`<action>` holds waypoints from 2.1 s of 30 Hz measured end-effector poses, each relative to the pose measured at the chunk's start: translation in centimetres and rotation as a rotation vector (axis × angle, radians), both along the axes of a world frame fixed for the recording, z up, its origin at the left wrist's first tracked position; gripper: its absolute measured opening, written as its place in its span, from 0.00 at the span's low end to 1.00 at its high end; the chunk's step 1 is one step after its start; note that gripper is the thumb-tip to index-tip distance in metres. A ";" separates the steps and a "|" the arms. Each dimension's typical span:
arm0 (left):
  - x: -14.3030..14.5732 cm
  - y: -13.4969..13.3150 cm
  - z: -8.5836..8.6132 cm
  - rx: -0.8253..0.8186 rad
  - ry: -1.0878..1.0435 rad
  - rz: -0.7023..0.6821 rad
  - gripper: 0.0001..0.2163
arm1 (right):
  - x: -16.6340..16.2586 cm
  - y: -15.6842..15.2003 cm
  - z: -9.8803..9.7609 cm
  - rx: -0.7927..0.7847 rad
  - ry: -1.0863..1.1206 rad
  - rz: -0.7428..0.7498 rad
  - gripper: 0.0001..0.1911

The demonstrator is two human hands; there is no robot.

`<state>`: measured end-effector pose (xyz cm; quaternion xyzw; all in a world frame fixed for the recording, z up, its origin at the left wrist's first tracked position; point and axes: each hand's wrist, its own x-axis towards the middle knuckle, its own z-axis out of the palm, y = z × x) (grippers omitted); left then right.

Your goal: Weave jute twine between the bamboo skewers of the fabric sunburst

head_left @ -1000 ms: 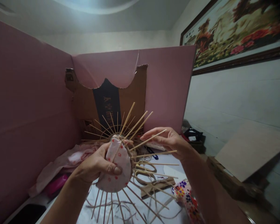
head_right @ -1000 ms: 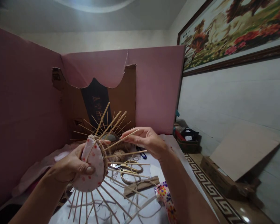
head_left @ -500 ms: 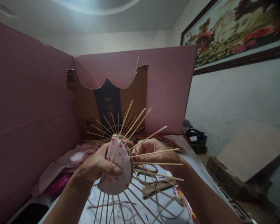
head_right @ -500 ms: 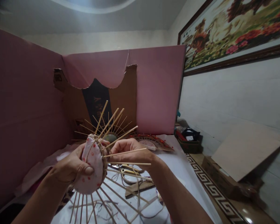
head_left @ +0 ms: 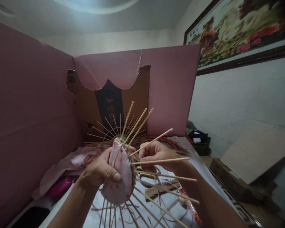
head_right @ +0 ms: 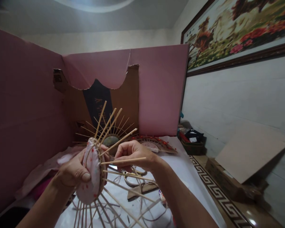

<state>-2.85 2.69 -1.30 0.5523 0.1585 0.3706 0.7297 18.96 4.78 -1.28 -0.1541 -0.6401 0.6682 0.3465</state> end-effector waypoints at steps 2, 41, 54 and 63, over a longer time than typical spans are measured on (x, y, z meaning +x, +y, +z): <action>0.4 -0.2 0.1 -0.013 -0.018 -0.024 0.27 | 0.0 -0.1 0.2 -0.012 -0.010 -0.007 0.12; 2.1 0.1 0.7 -0.034 0.236 0.136 0.14 | -0.2 -0.2 1.1 0.129 0.347 -0.363 0.11; 1.8 0.6 0.3 -0.041 0.213 0.134 0.15 | -0.5 -0.2 1.1 0.171 0.233 -0.230 0.11; 1.9 0.6 0.4 -0.047 0.155 0.176 0.15 | -0.7 -0.1 0.7 -0.004 0.162 -0.107 0.16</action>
